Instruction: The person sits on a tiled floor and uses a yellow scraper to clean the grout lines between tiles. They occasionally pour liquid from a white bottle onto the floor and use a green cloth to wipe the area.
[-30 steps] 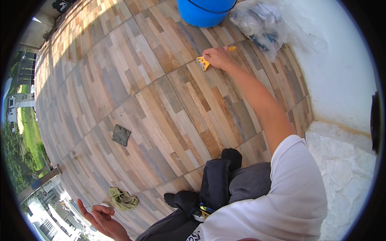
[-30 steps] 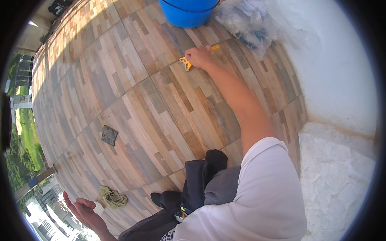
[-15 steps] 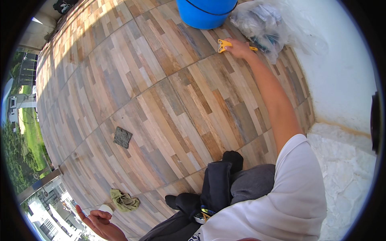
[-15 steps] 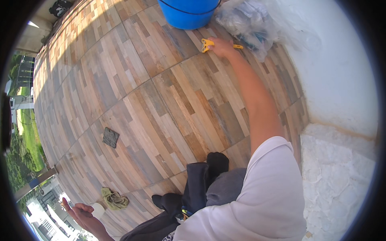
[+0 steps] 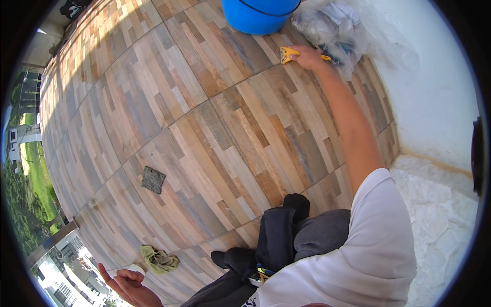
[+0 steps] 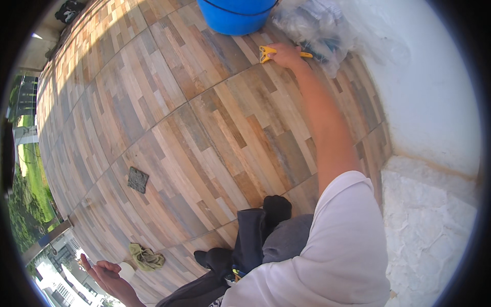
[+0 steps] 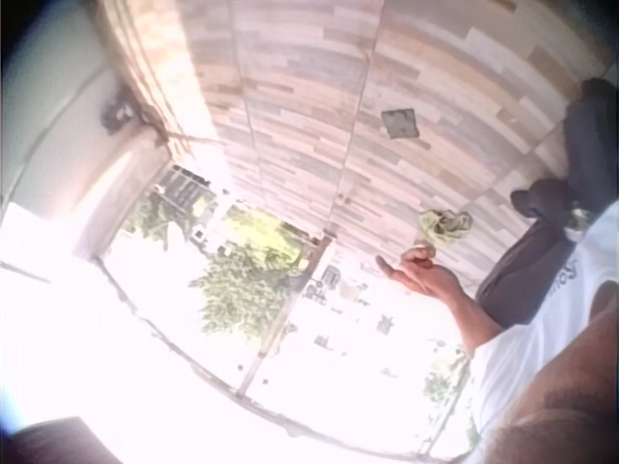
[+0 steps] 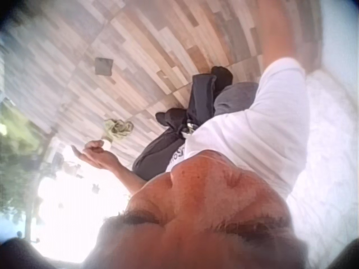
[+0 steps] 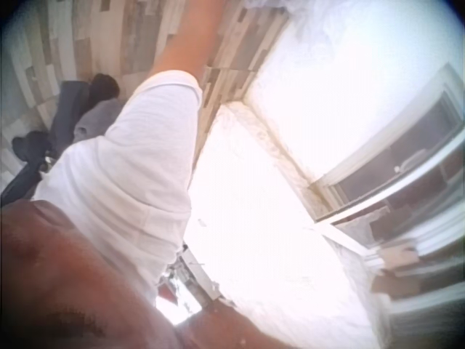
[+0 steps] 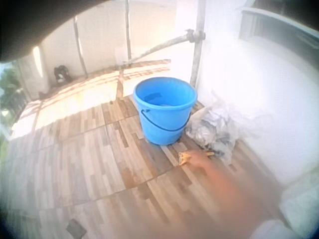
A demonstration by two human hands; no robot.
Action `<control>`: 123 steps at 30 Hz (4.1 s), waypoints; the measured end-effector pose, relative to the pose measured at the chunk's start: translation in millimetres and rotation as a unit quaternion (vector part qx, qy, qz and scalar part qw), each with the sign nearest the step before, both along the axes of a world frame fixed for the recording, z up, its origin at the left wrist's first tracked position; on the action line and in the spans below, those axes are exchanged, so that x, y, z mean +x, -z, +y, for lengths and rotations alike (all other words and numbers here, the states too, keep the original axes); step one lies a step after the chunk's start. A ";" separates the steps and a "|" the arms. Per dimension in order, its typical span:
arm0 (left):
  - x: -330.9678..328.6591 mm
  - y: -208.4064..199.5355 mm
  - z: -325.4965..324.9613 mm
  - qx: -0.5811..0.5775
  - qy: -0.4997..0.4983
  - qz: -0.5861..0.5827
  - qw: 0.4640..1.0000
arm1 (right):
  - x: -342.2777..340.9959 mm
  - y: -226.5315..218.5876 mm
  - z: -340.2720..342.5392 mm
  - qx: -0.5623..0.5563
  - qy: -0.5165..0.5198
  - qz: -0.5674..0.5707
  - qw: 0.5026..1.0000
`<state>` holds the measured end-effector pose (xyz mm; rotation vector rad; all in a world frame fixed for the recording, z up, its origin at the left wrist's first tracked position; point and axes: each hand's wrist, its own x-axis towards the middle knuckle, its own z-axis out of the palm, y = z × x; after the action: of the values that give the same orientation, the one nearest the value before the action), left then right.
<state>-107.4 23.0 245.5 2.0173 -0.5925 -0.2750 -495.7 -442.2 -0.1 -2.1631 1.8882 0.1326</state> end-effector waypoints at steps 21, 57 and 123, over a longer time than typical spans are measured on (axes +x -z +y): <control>1.6 -5.6 -2.0 0.011 -0.048 -0.010 0.999 | 26.3 -11.5 -6.0 0.067 -0.057 0.014 0.996; -5.0 -8.0 -12.6 -0.012 -0.050 -0.013 0.999 | 106.3 16.7 37.6 0.031 -0.163 -0.082 0.983; -6.5 -7.4 -24.4 0.030 -0.031 -0.011 0.999 | -11.3 0.3 -39.8 0.024 -0.095 0.017 0.995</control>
<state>-113.9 -1.3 252.9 2.0941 -0.5404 -0.2360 -507.0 -482.0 -0.4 -2.3180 1.6739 0.2511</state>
